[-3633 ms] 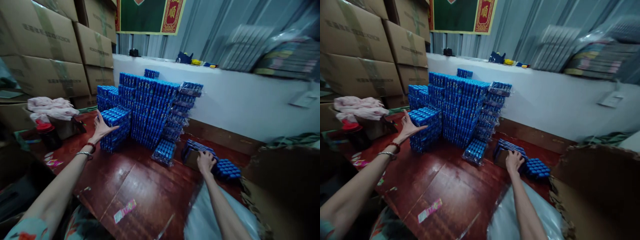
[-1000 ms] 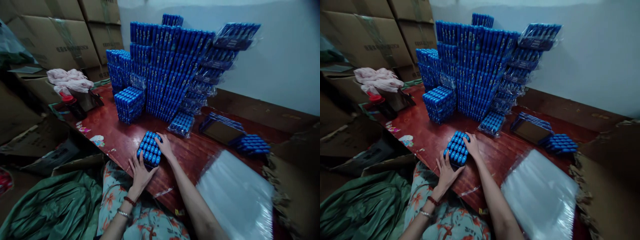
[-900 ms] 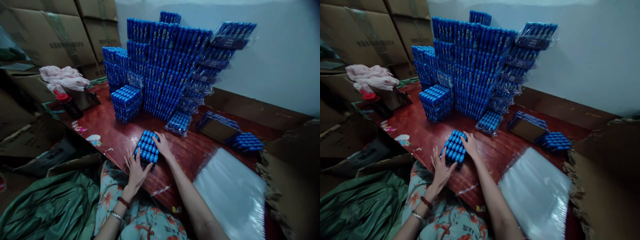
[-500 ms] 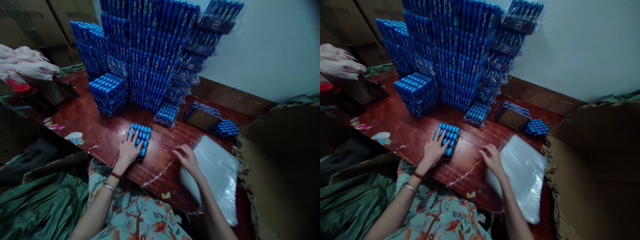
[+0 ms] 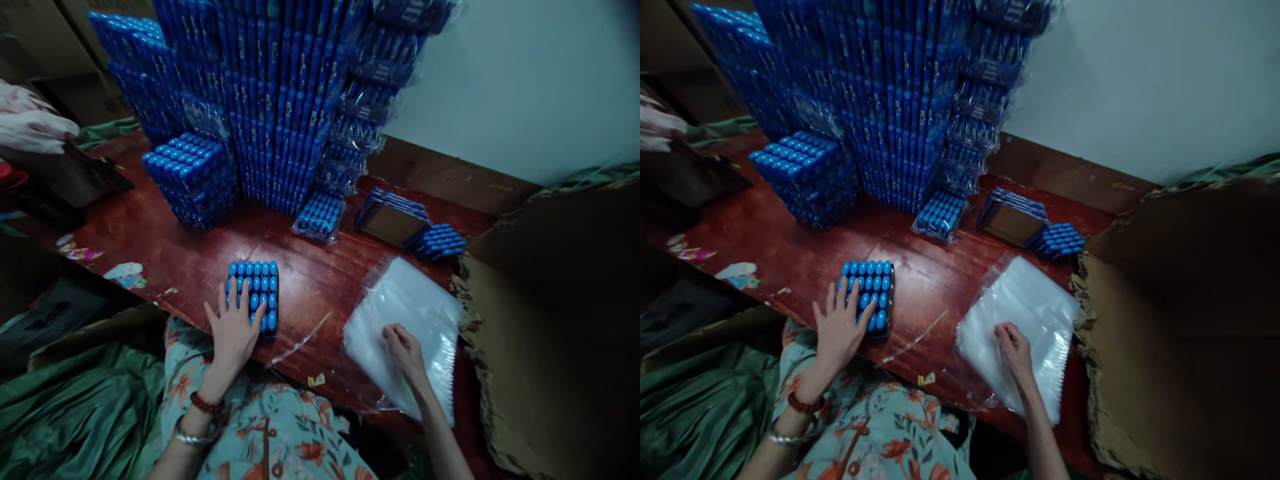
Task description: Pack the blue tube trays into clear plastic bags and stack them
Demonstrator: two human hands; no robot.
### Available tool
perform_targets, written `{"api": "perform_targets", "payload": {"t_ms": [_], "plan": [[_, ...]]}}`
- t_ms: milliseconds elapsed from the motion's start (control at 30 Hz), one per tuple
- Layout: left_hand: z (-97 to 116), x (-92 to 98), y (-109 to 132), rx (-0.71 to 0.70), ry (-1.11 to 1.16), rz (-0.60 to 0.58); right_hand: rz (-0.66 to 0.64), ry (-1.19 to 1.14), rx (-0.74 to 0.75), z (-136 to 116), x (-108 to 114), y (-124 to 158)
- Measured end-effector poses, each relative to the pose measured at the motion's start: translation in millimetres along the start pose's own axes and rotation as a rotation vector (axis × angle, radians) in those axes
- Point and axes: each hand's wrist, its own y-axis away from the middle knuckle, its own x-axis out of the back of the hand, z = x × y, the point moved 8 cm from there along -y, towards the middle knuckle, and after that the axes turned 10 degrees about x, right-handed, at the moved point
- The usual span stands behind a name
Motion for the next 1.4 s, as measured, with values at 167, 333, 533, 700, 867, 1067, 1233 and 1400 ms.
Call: {"api": "perform_targets", "payload": {"t_ms": [167, 333, 533, 700, 867, 1067, 1233, 1400], "plan": [[67.0, 22.8, 33.6, -0.559, 0.185, -0.039, -0.431, 0.081, 0.379, -106.5, -25.5, -29.2], [121.7, 15.4, 73.1, -0.894, 0.192, -0.413, -0.844, 0.191, 0.644, -190.0, -54.3, -27.1], [105.6, 25.7, 46.4, -0.653, 0.408, -0.574, -0.687, 0.361, 0.739, -234.4, -17.6, -37.5], [103.9, 57.5, 26.2, -0.601, 0.573, -0.492, -0.463, 0.460, 0.897, -277.5, -34.0, -28.2], [83.7, 89.1, -0.6, -0.547, 0.463, -0.357, -0.455, 0.441, 0.855, -288.3, -50.5, -44.6], [57.3, 111.9, -31.7, -0.630, 0.298, -0.419, -0.457, 0.536, 0.882, -298.1, -53.1, -73.0], [27.0, 131.9, -78.6, -0.506, -0.035, -0.299, -0.406, 0.762, 0.807, -301.0, -58.7, -114.2], [14.6, 189.2, -116.2, -0.289, -0.264, -0.008, 0.046, 0.659, 0.794, -340.0, -30.0, -152.0]]}}
